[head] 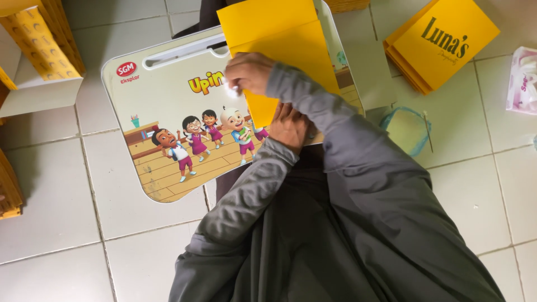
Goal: Applying glue to paper flaps and folding them to assemble folders on a lap desk
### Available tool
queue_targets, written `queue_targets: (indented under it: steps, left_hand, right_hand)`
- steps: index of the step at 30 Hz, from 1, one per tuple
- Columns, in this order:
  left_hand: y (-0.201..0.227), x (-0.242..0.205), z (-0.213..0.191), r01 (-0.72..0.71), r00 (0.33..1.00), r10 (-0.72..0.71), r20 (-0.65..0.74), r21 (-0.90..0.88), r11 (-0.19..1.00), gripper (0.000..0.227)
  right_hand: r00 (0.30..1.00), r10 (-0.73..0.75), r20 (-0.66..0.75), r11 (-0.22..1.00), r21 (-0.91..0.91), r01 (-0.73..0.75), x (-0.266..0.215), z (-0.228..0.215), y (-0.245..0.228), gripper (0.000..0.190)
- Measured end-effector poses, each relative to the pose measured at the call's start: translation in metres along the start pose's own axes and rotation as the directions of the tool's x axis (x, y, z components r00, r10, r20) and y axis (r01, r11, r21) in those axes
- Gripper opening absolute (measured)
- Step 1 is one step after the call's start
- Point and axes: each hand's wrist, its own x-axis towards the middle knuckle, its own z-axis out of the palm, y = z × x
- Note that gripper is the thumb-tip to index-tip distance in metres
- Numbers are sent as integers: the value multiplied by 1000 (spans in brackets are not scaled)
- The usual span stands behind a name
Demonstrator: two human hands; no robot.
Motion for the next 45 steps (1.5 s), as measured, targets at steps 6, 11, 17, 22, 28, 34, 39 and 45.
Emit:
queue_targets:
  steps: [6,11,17,22,28,34,39,45]
  left_hand:
    - [-21,15,-26,-115,993,112,-24,-134,984,26]
    - [-62,45,-58,8,998,3,58,-186,982,37]
    - [-55,54,-85,90,840,-291,457,413,906,73]
    - [-57,33,-73,194,924,-321,209,464,864,85]
    - [-73,24,-70,197,951,-253,180,280,940,87]
    - [-62,29,-89,208,881,-350,320,403,891,94]
    - [-63,24,-87,274,877,-391,279,378,884,95]
    - [-103,16,-95,249,826,-316,467,201,947,85]
  right_hand:
    - [911,165,-377,970,230,-80,-2,-46,-57,44]
    - [741,388,-547,916,143,-374,-110,-99,-54,42]
    - [767,247,-592,776,-352,-523,-161,-66,-6,14]
    - [849,302,-434,587,-617,-524,-139,-43,13,13]
    - [928,133,-348,796,-521,-309,-61,4,-13,16]
    - [913,238,-330,742,-545,-390,-100,-21,2,14]
    - [797,279,-536,659,-497,-565,-202,-66,20,30]
    - [180,593,-784,506,189,-841,-298,-76,-138,44]
